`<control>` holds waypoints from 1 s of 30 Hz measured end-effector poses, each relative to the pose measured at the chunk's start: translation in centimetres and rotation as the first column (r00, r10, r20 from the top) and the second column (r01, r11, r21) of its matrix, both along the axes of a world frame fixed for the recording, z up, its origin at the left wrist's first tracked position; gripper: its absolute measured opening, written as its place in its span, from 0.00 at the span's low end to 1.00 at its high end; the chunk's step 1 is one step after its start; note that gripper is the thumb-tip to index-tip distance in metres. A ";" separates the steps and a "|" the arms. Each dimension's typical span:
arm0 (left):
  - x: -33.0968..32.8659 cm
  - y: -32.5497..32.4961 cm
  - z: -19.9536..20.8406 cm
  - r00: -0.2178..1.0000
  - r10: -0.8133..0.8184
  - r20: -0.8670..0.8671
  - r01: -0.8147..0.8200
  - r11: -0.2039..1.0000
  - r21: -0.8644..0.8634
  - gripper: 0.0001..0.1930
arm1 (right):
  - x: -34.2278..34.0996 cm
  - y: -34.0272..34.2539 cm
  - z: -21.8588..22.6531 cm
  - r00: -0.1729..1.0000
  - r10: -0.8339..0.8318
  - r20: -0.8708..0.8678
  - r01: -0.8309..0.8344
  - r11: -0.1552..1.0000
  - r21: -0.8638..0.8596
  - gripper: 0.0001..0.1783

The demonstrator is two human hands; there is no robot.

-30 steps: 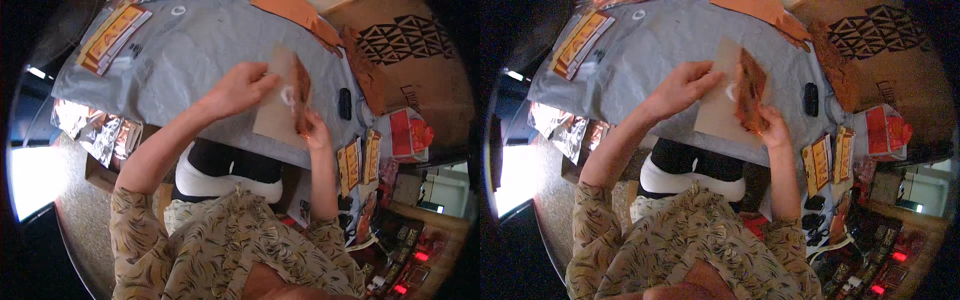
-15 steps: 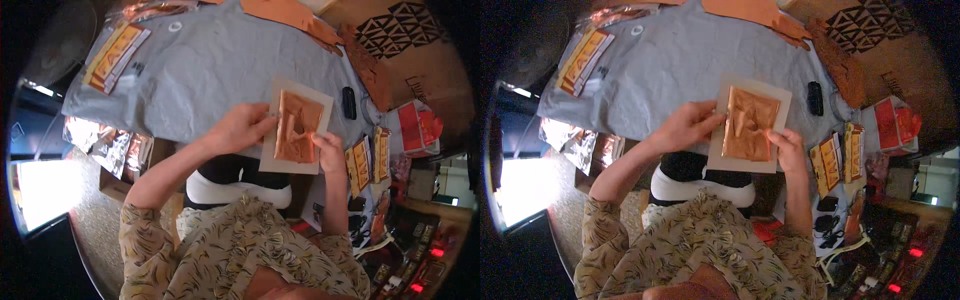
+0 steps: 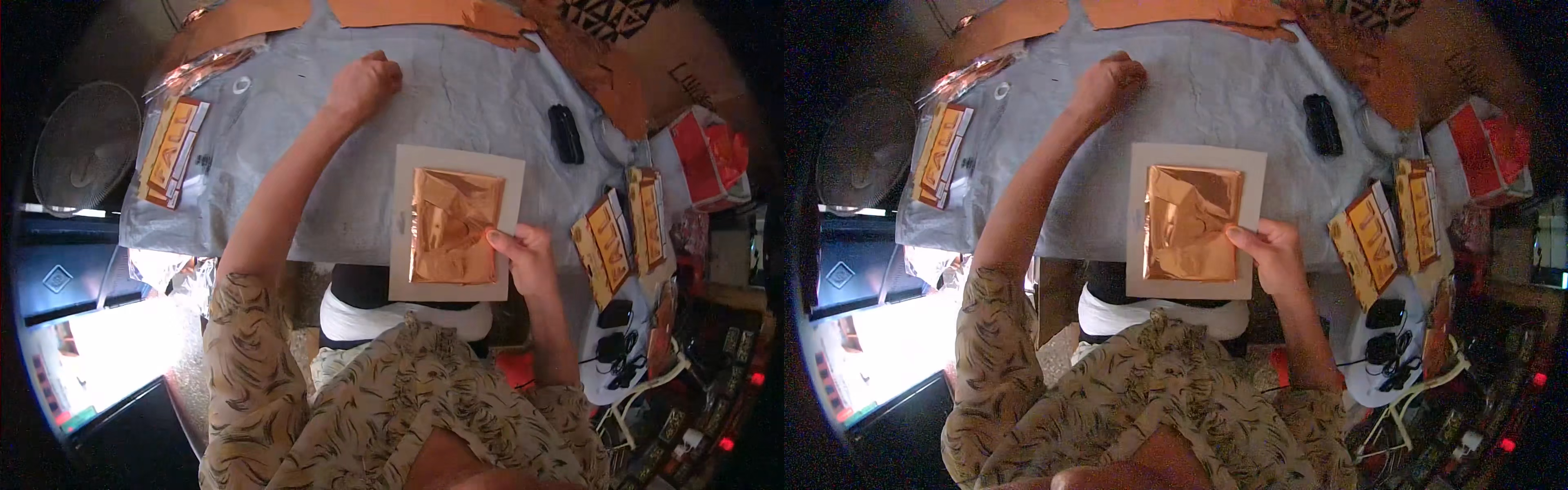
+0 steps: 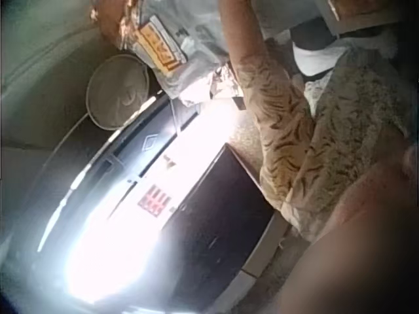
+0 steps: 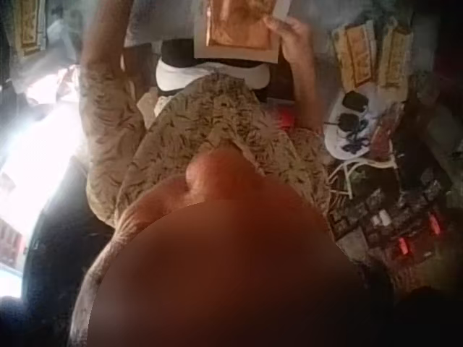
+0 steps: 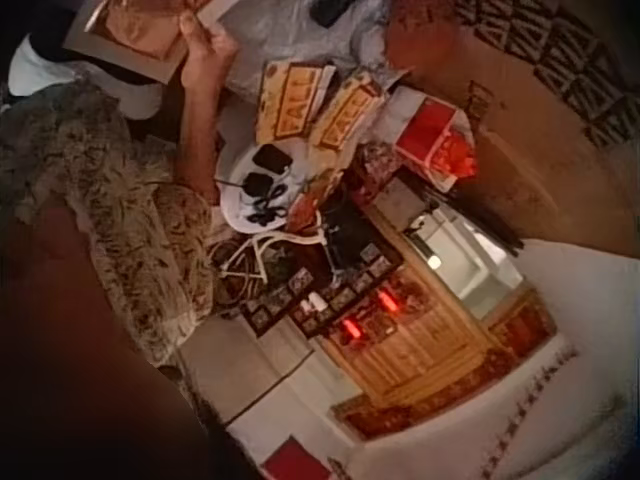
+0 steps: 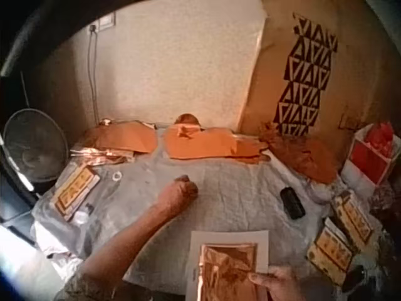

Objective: Folding and placing copper-colored foil balloons into plastic sleeves with cardboard inserts.

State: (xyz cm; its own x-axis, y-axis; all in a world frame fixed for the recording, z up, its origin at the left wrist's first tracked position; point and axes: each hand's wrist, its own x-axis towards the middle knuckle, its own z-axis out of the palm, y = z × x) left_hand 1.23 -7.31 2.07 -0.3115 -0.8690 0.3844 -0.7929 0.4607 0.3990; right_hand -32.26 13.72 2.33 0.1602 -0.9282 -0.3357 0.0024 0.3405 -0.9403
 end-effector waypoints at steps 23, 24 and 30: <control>-2.7 22.4 6.0 0.882 -0.112 -0.458 0.066 0.991 -0.116 0.10 | 0.5 0.6 -0.8 0.999 0.037 0.000 -0.037 0.995 -0.095 0.15; -2.3 23.9 5.9 0.886 -0.096 -0.453 0.047 0.992 -0.119 0.10 | 0.3 0.1 -1.0 0.998 0.056 0.006 -0.056 0.994 -0.099 0.15; 0.3 28.0 2.9 0.898 0.068 -0.435 -0.099 0.994 -0.048 0.09 | -2.2 -2.6 -1.3 0.972 -0.041 0.232 0.076 0.987 -0.142 0.14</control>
